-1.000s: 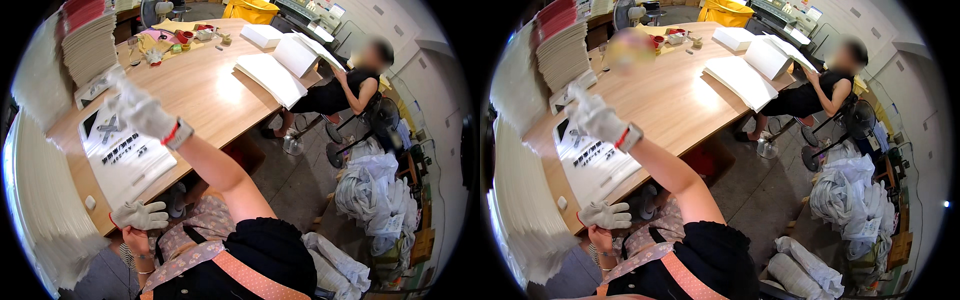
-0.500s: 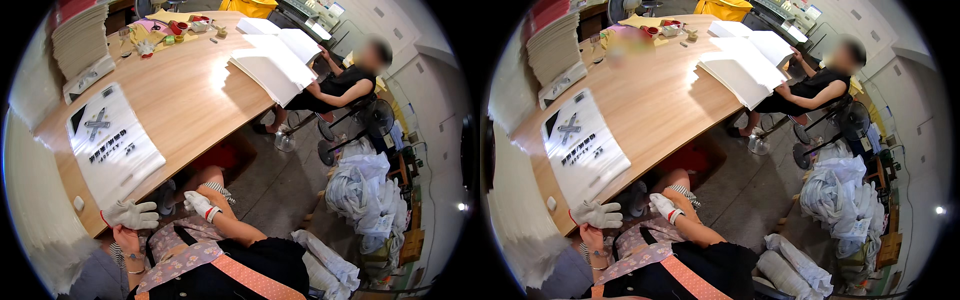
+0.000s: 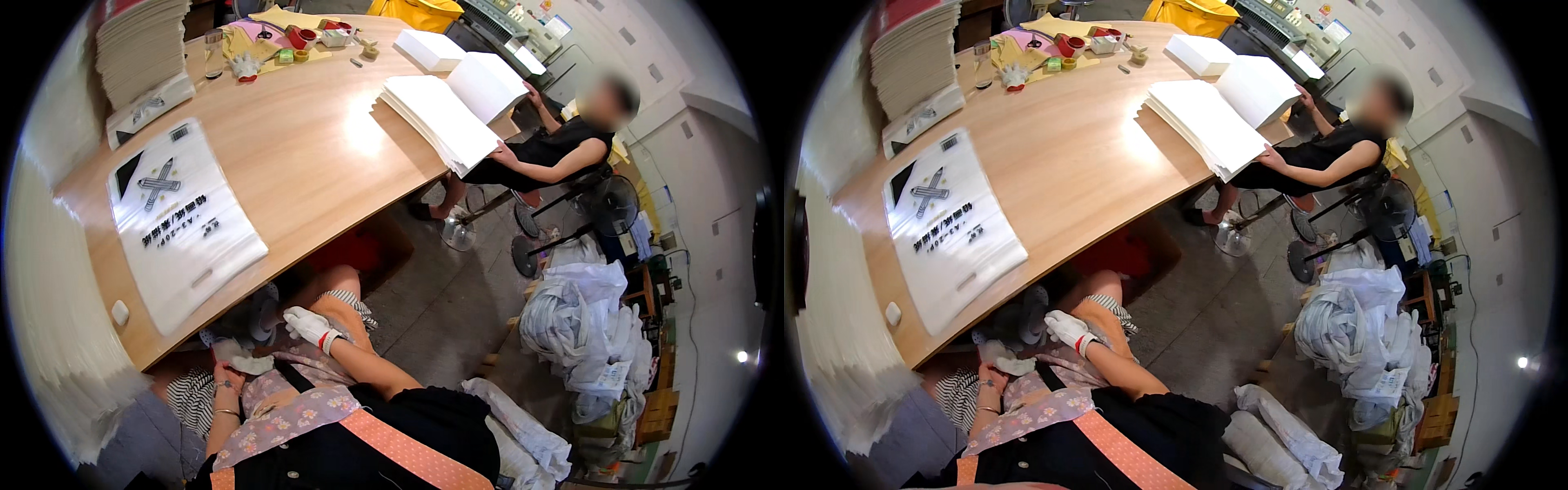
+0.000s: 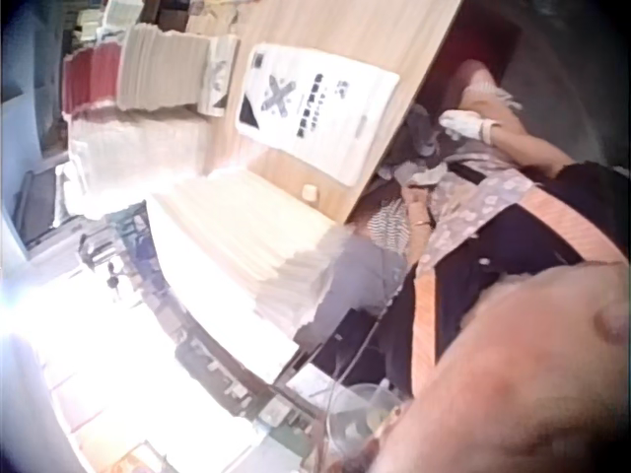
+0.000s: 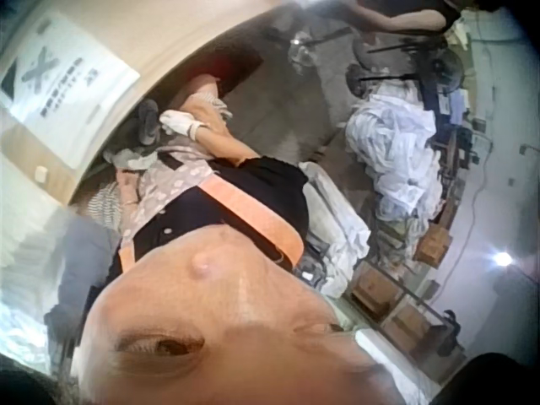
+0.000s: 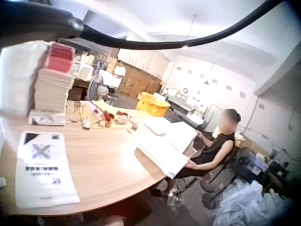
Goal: The person packages stacks of white paper into clear plastic bags. They pick up a stack, place it into a bag, and seal it, repeating this process for multiple stacks.
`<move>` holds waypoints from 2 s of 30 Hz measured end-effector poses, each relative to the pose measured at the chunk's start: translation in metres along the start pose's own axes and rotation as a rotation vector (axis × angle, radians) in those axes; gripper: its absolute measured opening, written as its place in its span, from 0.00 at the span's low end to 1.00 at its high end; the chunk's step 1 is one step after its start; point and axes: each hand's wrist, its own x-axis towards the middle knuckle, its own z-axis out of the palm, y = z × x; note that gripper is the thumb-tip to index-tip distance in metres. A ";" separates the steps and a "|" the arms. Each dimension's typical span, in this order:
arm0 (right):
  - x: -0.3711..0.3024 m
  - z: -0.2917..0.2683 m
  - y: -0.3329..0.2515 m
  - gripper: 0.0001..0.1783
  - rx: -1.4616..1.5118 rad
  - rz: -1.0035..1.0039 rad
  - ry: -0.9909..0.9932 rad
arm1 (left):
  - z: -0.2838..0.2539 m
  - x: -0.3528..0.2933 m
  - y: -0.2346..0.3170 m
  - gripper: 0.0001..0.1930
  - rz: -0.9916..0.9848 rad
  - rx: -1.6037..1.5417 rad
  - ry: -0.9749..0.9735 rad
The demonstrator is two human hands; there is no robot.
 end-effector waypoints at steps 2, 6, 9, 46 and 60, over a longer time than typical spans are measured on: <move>-0.008 0.001 -0.010 0.20 -0.041 0.017 0.021 | 0.012 -0.005 -0.003 0.12 0.024 0.096 -0.005; -0.006 0.003 -0.009 0.21 -0.089 -0.006 0.016 | 0.008 -0.001 -0.002 0.11 0.018 0.123 -0.042; -0.012 0.003 -0.016 0.21 -0.118 -0.003 0.021 | 0.001 0.005 -0.002 0.11 0.017 0.104 -0.041; -0.009 0.013 -0.009 0.20 -0.206 -0.043 -0.032 | -0.003 0.011 0.002 0.15 -0.006 0.059 -0.085; -0.004 0.014 -0.004 0.21 -0.321 -0.064 -0.028 | -0.002 0.009 -0.005 0.14 -0.006 0.063 -0.056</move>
